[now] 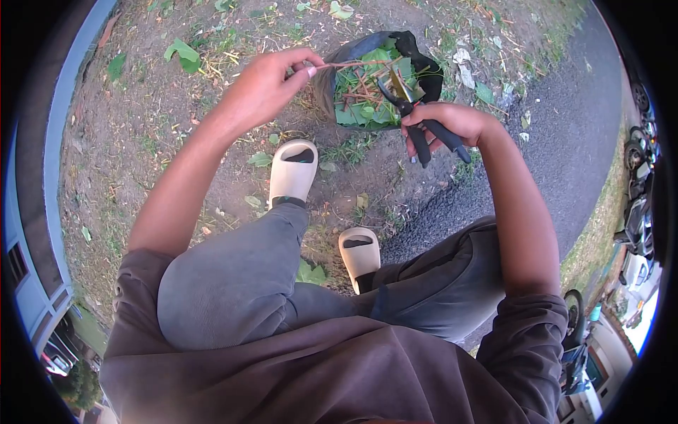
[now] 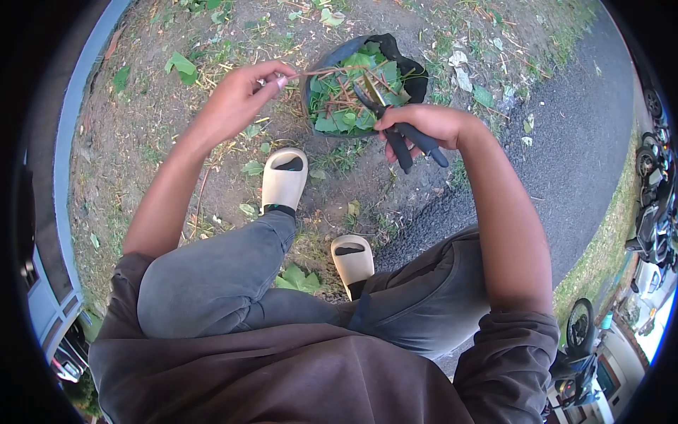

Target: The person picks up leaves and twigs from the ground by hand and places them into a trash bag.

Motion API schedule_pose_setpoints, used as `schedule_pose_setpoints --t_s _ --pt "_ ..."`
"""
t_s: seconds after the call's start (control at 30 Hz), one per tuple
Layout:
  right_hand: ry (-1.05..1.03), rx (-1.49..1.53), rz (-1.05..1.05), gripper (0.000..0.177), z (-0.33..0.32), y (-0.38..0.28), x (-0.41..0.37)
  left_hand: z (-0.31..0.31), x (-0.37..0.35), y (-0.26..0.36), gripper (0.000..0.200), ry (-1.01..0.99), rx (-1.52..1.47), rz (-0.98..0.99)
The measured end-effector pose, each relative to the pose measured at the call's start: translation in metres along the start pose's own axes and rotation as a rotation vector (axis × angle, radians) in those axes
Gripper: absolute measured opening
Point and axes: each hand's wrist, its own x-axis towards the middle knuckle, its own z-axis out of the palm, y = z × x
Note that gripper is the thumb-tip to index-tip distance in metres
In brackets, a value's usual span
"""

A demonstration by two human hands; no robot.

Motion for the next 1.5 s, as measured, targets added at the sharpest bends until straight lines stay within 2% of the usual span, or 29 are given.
schedule_pose_setpoints --t_s 0.07,0.1,0.23,0.37,0.43,0.73,0.97,1.03,1.17,1.37,1.5 --pt "0.003 -0.018 0.012 0.043 0.003 -0.003 0.004 0.012 0.004 -0.004 0.026 -0.05 -0.151 0.096" --pt "0.018 0.008 0.005 0.043 0.005 -0.002 0.006 0.018 0.006 0.0 0.026 -0.096 -0.175 0.041" --pt "0.043 0.005 -0.026 0.044 0.014 -0.002 0.01 0.035 0.003 0.01 0.023 -0.027 -0.123 0.191" --pt "0.054 -0.072 -0.051 0.043 0.022 -0.007 0.014 0.04 0.002 0.016 0.024 -0.063 -0.11 0.179" --pt "0.206 0.012 -0.107 0.04 0.029 -0.009 0.015 0.044 0.003 0.014 0.025 -0.028 -0.098 0.215" --pt "0.053 -0.103 -0.067 0.039 0.034 -0.013 0.009 0.046 0.005 0.009 0.021 0.003 -0.039 0.281" --pt "0.163 -0.018 -0.069 0.046 0.032 -0.006 0.019 0.049 0.006 0.01 0.019 0.031 -0.001 0.321" --pt "0.158 -0.005 -0.077 0.045 0.033 -0.005 0.02 0.053 0.008 0.007 0.019 0.112 0.015 0.424" --pt "0.096 -0.011 -0.095 0.039 0.036 -0.004 0.019 0.056 0.008 0.008 0.019 0.131 0.032 0.424" --pt "0.172 0.07 -0.076 0.039 0.04 0.001 0.031 0.059 0.01 0.008 0.019 0.091 0.038 0.453" --pt "0.152 0.121 -0.069 0.039 0.037 0.003 0.035 0.059 0.008 0.007 0.02 0.111 0.04 0.462"
